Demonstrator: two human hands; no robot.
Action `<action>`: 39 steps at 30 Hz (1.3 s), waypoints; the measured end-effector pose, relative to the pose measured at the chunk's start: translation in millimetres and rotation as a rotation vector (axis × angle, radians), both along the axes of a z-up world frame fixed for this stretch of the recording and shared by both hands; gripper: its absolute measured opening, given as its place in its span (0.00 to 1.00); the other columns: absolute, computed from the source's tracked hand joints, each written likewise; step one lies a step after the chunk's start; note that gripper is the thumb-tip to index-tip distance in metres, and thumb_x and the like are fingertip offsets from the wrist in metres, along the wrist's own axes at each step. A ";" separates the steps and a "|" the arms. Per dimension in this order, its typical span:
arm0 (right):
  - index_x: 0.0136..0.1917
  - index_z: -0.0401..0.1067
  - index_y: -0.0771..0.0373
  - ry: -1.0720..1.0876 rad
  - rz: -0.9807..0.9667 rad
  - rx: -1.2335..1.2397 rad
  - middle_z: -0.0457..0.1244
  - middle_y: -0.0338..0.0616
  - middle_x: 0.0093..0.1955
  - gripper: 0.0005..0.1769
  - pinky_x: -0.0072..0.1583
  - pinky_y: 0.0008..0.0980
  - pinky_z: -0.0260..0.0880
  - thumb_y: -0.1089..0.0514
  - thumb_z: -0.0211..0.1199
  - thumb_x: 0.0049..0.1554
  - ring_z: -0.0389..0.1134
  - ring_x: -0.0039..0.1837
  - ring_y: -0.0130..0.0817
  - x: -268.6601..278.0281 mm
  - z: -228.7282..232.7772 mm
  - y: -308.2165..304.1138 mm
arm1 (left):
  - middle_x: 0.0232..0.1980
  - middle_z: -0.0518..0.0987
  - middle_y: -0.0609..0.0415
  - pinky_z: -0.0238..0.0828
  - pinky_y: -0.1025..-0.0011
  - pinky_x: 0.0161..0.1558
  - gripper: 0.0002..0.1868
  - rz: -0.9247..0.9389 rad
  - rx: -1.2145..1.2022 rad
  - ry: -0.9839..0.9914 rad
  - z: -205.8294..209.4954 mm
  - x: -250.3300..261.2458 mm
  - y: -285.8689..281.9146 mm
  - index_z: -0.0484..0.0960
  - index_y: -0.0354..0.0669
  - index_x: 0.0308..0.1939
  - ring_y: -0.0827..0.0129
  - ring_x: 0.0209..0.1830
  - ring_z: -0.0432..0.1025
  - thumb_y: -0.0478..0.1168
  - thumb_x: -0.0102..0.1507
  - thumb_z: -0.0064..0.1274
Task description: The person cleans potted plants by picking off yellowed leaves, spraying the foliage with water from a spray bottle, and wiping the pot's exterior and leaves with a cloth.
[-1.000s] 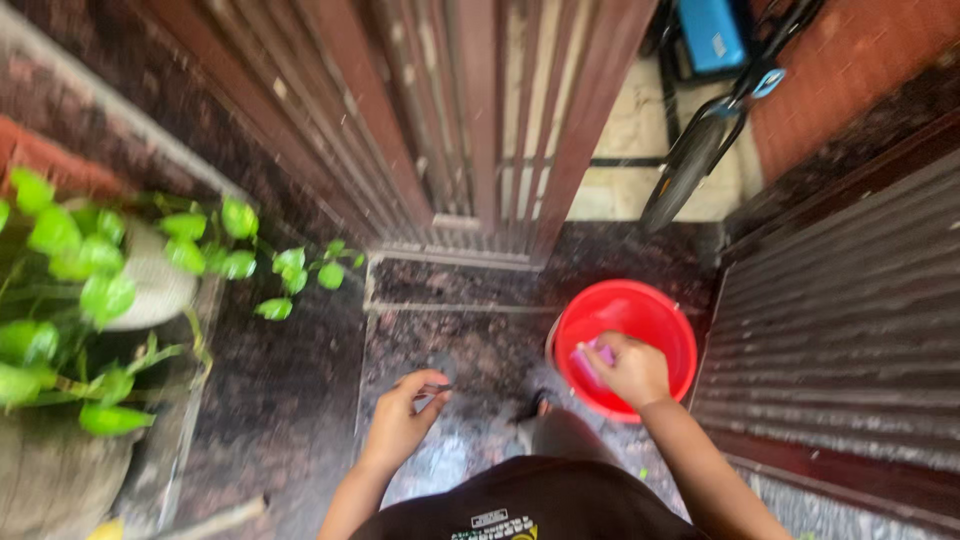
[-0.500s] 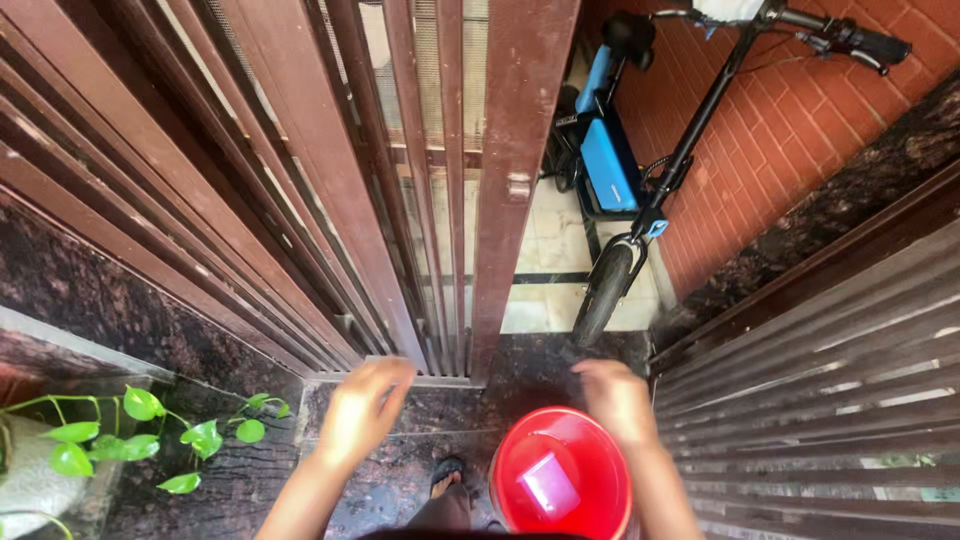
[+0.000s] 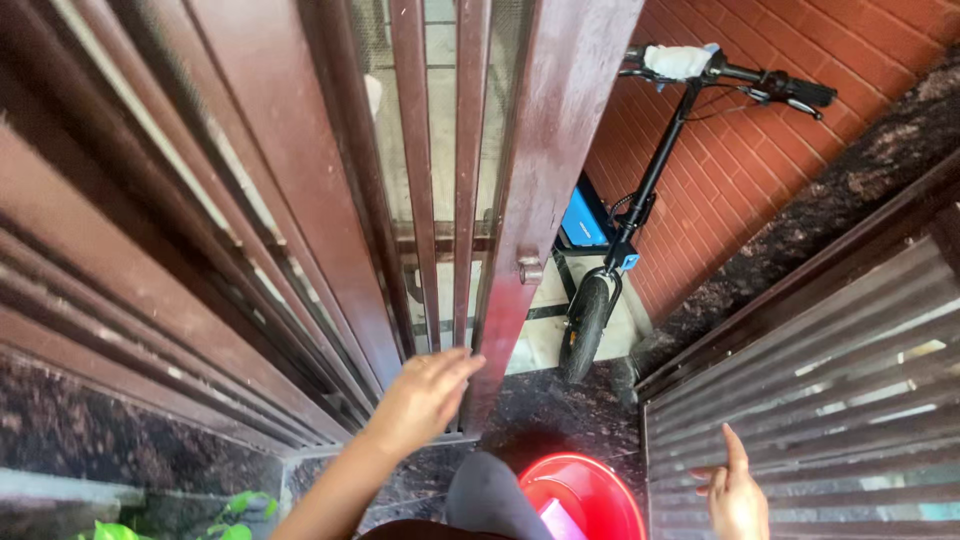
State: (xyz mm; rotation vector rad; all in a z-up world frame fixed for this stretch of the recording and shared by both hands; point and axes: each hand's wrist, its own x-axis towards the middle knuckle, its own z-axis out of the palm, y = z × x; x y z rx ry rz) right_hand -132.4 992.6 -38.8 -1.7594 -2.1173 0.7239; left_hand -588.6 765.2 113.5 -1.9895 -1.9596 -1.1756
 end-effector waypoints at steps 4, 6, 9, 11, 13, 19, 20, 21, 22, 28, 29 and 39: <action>0.83 0.47 0.42 0.067 -0.062 -0.119 0.74 0.47 0.40 0.33 0.49 0.38 0.77 0.57 0.38 0.67 0.76 0.38 0.39 -34.2 26.0 -23.1 | 0.60 0.80 0.46 0.72 0.56 0.56 0.21 -0.121 -0.091 -0.014 -9.5 -0.4 13.8 0.77 0.47 0.61 0.51 0.53 0.76 0.34 0.62 0.55; 0.82 0.53 0.41 0.027 -0.095 -0.184 0.73 0.50 0.34 0.33 0.48 0.40 0.77 0.57 0.46 0.65 0.75 0.36 0.41 -53.0 49.4 -29.1 | 0.59 0.81 0.46 0.72 0.56 0.55 0.22 -0.156 -0.124 -0.036 -12.5 1.4 19.5 0.78 0.48 0.60 0.50 0.53 0.76 0.33 0.61 0.55; 0.81 0.53 0.41 -0.042 -0.001 -0.081 0.72 0.47 0.30 0.36 0.49 0.35 0.73 0.59 0.50 0.60 0.75 0.37 0.34 -78.0 84.8 -30.8 | 0.59 0.79 0.47 0.72 0.57 0.56 0.21 -0.276 -0.090 -0.085 -17.7 7.6 29.2 0.77 0.46 0.61 0.50 0.56 0.77 0.34 0.63 0.55; 0.80 0.54 0.42 0.005 0.007 -0.084 0.71 0.48 0.30 0.38 0.48 0.35 0.73 0.59 0.56 0.59 0.74 0.36 0.35 -97.3 102.6 -29.2 | 0.59 0.79 0.48 0.72 0.57 0.56 0.23 -0.379 -0.085 -0.128 -20.2 12.7 33.8 0.77 0.45 0.60 0.51 0.55 0.76 0.32 0.60 0.55; 0.80 0.55 0.42 0.051 0.031 -0.089 0.70 0.49 0.30 0.40 0.46 0.35 0.73 0.60 0.61 0.58 0.74 0.35 0.36 -115.3 117.9 -22.4 | 0.58 0.80 0.50 0.72 0.58 0.56 0.21 -0.419 -0.144 -0.172 -23.4 17.5 38.5 0.78 0.46 0.58 0.52 0.55 0.77 0.32 0.61 0.55; 0.76 0.63 0.48 0.130 0.300 0.021 0.70 0.48 0.34 0.38 0.44 0.33 0.71 0.62 0.67 0.53 0.71 0.36 0.33 -187.5 154.6 25.6 | 0.57 0.80 0.50 0.74 0.60 0.56 0.20 -0.549 -0.231 -0.286 -41.1 21.0 59.6 0.77 0.46 0.57 0.53 0.55 0.76 0.35 0.61 0.58; 0.73 0.65 0.50 0.229 0.413 0.059 0.71 0.47 0.38 0.36 0.46 0.31 0.72 0.63 0.66 0.52 0.72 0.40 0.30 -200.8 160.6 35.8 | 0.57 0.80 0.51 0.75 0.60 0.56 0.20 -0.605 -0.267 -0.340 -47.2 22.6 68.0 0.77 0.46 0.58 0.53 0.56 0.76 0.35 0.62 0.58; 0.71 0.66 0.52 0.330 0.525 0.096 0.72 0.46 0.42 0.34 0.48 0.30 0.73 0.63 0.65 0.51 0.74 0.43 0.27 -214.3 166.7 46.3 | 0.57 0.80 0.51 0.75 0.60 0.56 0.20 -0.587 -0.261 -0.338 -54.2 27.9 77.6 0.77 0.46 0.58 0.53 0.56 0.76 0.35 0.62 0.58; 0.71 0.66 0.52 0.336 0.543 0.097 0.72 0.46 0.42 0.34 0.48 0.30 0.73 0.63 0.65 0.51 0.74 0.43 0.27 -229.2 172.4 56.8 | 0.58 0.80 0.51 0.75 0.62 0.57 0.19 -0.636 -0.259 -0.408 -61.6 34.6 87.9 0.77 0.46 0.59 0.54 0.57 0.76 0.37 0.64 0.58; 0.70 0.68 0.50 0.229 0.782 -0.006 0.73 0.45 0.45 0.26 0.47 0.36 0.72 0.55 0.62 0.58 0.73 0.43 0.37 -289.1 181.9 128.5 | 0.59 0.81 0.52 0.76 0.66 0.55 0.20 -0.662 -0.375 -0.579 -105.0 76.8 162.9 0.76 0.46 0.61 0.62 0.51 0.78 0.41 0.66 0.57; 0.71 0.66 0.51 0.281 0.858 -0.008 0.73 0.45 0.45 0.24 0.49 0.34 0.72 0.57 0.57 0.61 0.74 0.44 0.34 -293.1 177.8 145.7 | 0.59 0.80 0.51 0.76 0.67 0.54 0.19 -0.636 -0.408 -0.642 -109.3 80.0 179.7 0.76 0.46 0.62 0.63 0.52 0.78 0.41 0.67 0.56; 0.72 0.65 0.56 0.472 0.959 -0.246 0.69 0.43 0.34 0.28 0.46 0.29 0.72 0.65 0.47 0.60 0.71 0.38 0.30 -266.1 116.0 350.0 | 0.57 0.81 0.48 0.75 0.59 0.54 0.19 0.036 -0.417 -0.458 -108.2 69.0 292.1 0.80 0.48 0.56 0.51 0.54 0.77 0.37 0.60 0.57</action>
